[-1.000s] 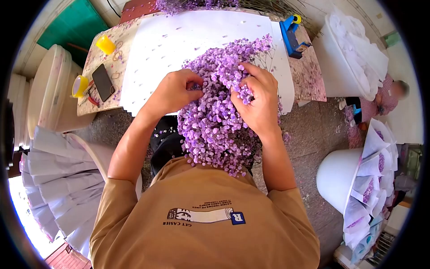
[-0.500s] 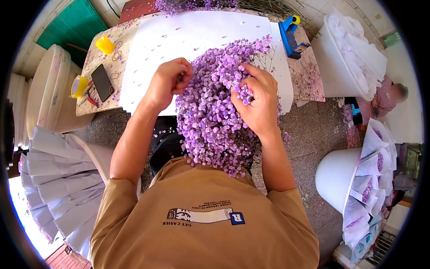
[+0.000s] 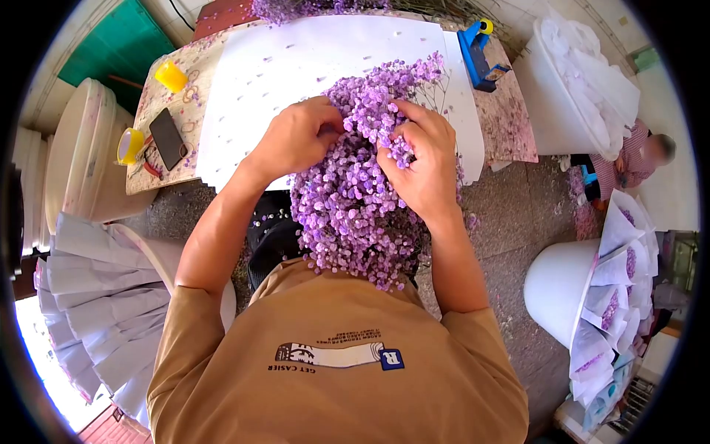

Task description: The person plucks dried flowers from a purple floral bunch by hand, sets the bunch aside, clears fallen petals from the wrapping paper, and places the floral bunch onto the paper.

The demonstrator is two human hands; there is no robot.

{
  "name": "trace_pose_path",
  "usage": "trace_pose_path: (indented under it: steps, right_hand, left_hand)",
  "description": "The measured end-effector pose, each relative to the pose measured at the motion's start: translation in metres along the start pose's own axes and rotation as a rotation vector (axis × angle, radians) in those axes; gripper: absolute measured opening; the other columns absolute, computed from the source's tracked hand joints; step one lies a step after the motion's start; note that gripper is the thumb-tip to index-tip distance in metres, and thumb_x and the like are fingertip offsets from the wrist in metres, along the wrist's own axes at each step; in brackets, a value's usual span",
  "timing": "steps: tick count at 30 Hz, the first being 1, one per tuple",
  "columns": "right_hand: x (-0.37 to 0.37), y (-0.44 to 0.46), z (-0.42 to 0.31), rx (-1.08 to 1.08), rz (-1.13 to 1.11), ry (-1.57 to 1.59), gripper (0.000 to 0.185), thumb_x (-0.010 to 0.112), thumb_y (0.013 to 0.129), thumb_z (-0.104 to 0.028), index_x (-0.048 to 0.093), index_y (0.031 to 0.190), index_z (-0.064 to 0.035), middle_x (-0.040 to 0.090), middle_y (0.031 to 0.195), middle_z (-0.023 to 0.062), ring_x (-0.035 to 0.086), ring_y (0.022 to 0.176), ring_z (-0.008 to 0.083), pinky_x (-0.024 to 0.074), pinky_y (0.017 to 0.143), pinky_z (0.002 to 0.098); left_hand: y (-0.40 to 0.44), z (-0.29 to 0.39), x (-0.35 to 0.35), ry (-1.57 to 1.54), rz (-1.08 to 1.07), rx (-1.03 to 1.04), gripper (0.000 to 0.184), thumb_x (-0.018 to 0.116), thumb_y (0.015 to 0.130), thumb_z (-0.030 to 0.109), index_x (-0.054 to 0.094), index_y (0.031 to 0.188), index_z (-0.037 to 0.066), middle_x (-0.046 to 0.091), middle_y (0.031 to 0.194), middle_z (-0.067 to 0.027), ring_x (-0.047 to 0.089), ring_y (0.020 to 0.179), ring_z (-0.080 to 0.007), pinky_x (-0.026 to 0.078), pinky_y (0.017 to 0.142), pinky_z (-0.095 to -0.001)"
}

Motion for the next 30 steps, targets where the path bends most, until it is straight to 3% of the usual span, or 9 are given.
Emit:
trace_pose_path:
  steps: [4, 6, 8, 9, 14, 16, 20, 26, 30]
  right_hand:
    - [0.000, -0.001, 0.002, 0.002, 0.013, 0.003, 0.021, 0.079, 0.072, -0.007, 0.064, 0.086, -0.0022, 0.068, 0.127, 0.0131, 0.061, 0.114, 0.0351, 0.0429, 0.101, 0.0455]
    - [-0.001, -0.001, 0.002, -0.013, 0.019, 0.005, 0.021, 0.079, 0.072, -0.007, 0.063, 0.085, -0.0025, 0.068, 0.127, 0.0127, 0.061, 0.114, 0.0349, 0.0429, 0.100, 0.0456]
    - [0.000, -0.002, 0.001, 0.013, 0.033, 0.014, 0.020, 0.079, 0.072, -0.007, 0.063, 0.084, -0.0030, 0.068, 0.128, 0.0118, 0.061, 0.113, 0.0347, 0.0422, 0.100, 0.0455]
    - [0.000, -0.001, 0.001, 0.000, 0.024, 0.019, 0.020, 0.079, 0.072, -0.007, 0.063, 0.084, -0.0032, 0.068, 0.128, 0.0113, 0.060, 0.113, 0.0346, 0.0418, 0.101, 0.0454]
    - [-0.002, 0.001, -0.003, -0.021, -0.004, -0.034, 0.020, 0.081, 0.077, -0.004, 0.064, 0.087, 0.0007, 0.069, 0.128, 0.0128, 0.062, 0.117, 0.0324, 0.0475, 0.100, 0.0396]
    - [-0.002, 0.000, -0.003, -0.016, -0.001, -0.035, 0.020, 0.081, 0.077, -0.005, 0.064, 0.086, 0.0006, 0.069, 0.128, 0.0129, 0.062, 0.118, 0.0327, 0.0474, 0.100, 0.0399]
    - [0.001, -0.001, 0.002, -0.017, 0.007, -0.006, 0.020, 0.081, 0.073, -0.009, 0.065, 0.083, -0.0023, 0.068, 0.128, 0.0113, 0.061, 0.115, 0.0334, 0.0414, 0.103, 0.0451]
    - [0.001, -0.001, 0.001, -0.030, 0.000, -0.021, 0.019, 0.080, 0.074, -0.010, 0.066, 0.083, -0.0021, 0.069, 0.127, 0.0119, 0.061, 0.114, 0.0334, 0.0416, 0.103, 0.0451]
    - [0.001, -0.002, 0.000, -0.020, -0.002, -0.021, 0.019, 0.080, 0.074, -0.010, 0.066, 0.083, -0.0022, 0.069, 0.127, 0.0118, 0.061, 0.115, 0.0332, 0.0414, 0.104, 0.0451]
  left_hand:
    - [-0.007, 0.002, -0.004, -0.289, 0.109, -0.054, 0.009, 0.068, 0.088, 0.005, 0.067, 0.096, 0.001, 0.065, 0.087, -0.0062, 0.061, 0.079, -0.0193, 0.049, 0.073, -0.0322]
    - [-0.017, 0.006, -0.014, -0.670, 0.055, -0.263, 0.004, 0.062, 0.094, 0.006, 0.062, 0.098, 0.003, 0.062, 0.086, -0.0033, 0.051, 0.072, -0.0121, 0.040, 0.063, -0.0253]
    - [-0.026, 0.017, -0.023, -1.369, 0.064, -0.408, 0.003, 0.058, 0.094, 0.004, 0.058, 0.097, 0.003, 0.061, 0.085, -0.0065, 0.046, 0.070, -0.0091, 0.036, 0.058, -0.0251]
    - [-0.030, 0.023, -0.024, -1.397, 0.070, -0.393, 0.003, 0.054, 0.094, 0.003, 0.056, 0.096, 0.003, 0.061, 0.084, -0.0071, 0.044, 0.065, -0.0074, 0.032, 0.054, -0.0241]
    - [-0.050, 0.028, -0.029, -1.188, -0.170, -0.474, 0.008, 0.058, 0.096, 0.006, 0.063, 0.100, 0.001, 0.060, 0.082, -0.0040, 0.039, 0.057, -0.0063, 0.027, 0.050, -0.0213]
    - [-0.054, 0.029, -0.033, -0.949, -0.217, -0.577, 0.016, 0.063, 0.095, 0.011, 0.070, 0.100, -0.002, 0.063, 0.080, -0.0019, 0.051, 0.065, -0.0077, 0.041, 0.058, -0.0229]
    - [-0.059, 0.019, -0.027, -0.634, -0.240, -0.411, 0.017, 0.069, 0.094, 0.011, 0.074, 0.102, -0.003, 0.065, 0.083, -0.0011, 0.060, 0.083, -0.0115, 0.049, 0.078, -0.0283]
    - [-0.054, 0.022, -0.033, -0.417, -0.361, -0.073, 0.020, 0.072, 0.087, -0.001, 0.074, 0.107, -0.001, 0.065, 0.094, -0.0040, 0.055, 0.081, -0.0111, 0.044, 0.072, -0.0273]
    - [-0.052, 0.027, -0.035, -0.461, -0.407, -0.094, 0.021, 0.071, 0.085, -0.003, 0.074, 0.106, 0.001, 0.064, 0.092, -0.0039, 0.054, 0.081, -0.0107, 0.043, 0.071, -0.0283]
Point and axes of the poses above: each hand's wrist, its own y-axis towards the middle knuckle, its own x-axis out of the palm, z = x × y, the point moved 1 cm from there along y, towards the middle knuckle
